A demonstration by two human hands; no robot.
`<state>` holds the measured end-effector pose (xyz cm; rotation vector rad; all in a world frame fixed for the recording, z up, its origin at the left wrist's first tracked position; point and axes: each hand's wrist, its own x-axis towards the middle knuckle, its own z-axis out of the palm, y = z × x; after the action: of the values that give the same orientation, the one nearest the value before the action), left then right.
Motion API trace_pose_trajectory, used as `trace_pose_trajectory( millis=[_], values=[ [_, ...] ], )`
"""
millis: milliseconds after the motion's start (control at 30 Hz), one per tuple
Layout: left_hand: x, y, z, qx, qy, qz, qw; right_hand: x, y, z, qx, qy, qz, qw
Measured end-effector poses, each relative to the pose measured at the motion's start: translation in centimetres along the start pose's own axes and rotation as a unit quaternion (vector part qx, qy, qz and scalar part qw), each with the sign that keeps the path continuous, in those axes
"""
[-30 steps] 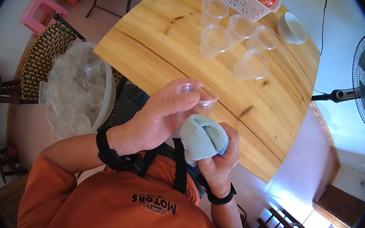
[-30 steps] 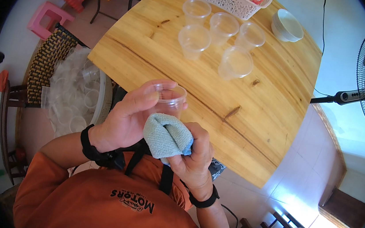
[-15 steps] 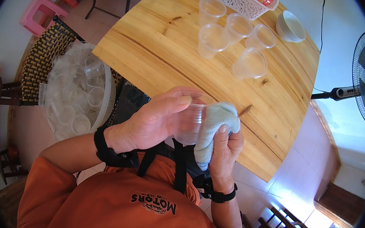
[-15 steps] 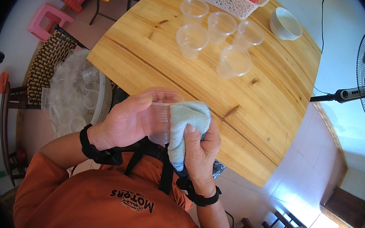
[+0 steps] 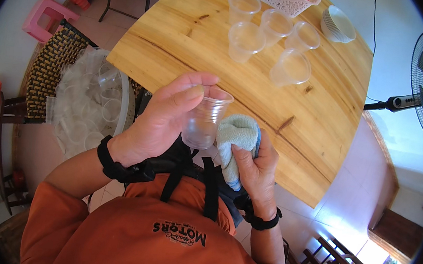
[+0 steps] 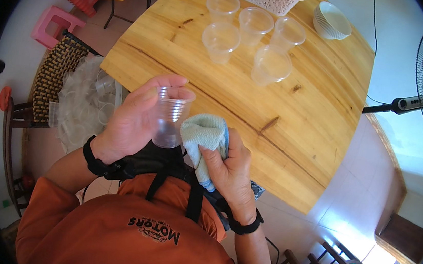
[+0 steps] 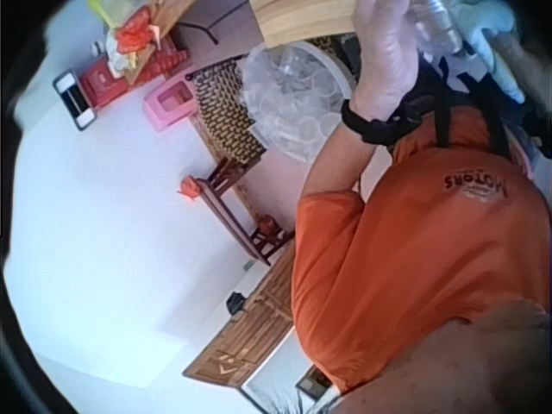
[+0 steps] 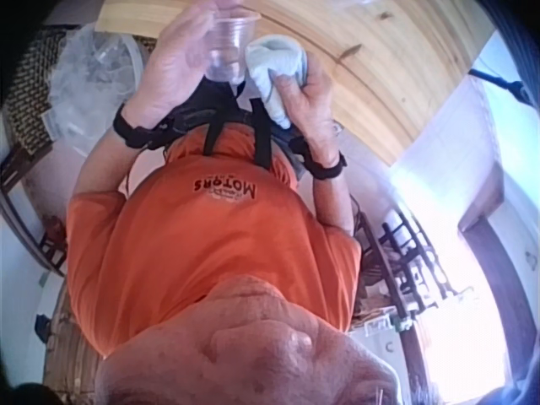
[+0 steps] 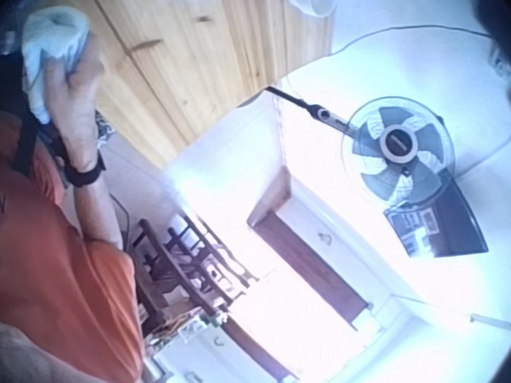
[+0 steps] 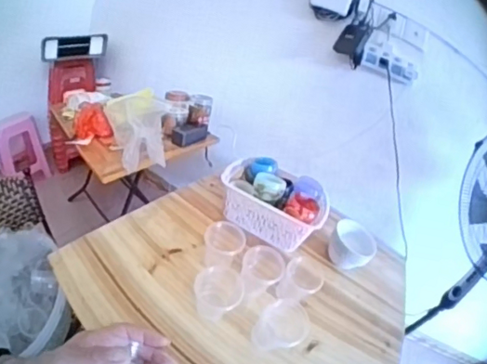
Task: The person wipes several clear plastic cups with a cloth on a wooden table. They pick up each cup, wipe it, and place it back on the table, repeating the process for multiple cups.
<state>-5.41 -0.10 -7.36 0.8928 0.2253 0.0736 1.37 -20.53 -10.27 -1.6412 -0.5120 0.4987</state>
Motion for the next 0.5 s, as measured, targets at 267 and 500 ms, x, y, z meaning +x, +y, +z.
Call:
trace_pose_trajectory(
  millis=[267, 500],
  values=[
    [0.5, 2.4, -1.1, 0.141, 0.011, 0.034, 0.989, 1.1, 0.1, -2.4, -0.05, 0.07, 0.007, 0.996],
    [1.7, 6.3, -1.3, 0.39, -0.02, 0.211, 0.896, 1.9, 0.6, -3.2, -0.009, 0.114, 0.007, 0.993]
  ],
)
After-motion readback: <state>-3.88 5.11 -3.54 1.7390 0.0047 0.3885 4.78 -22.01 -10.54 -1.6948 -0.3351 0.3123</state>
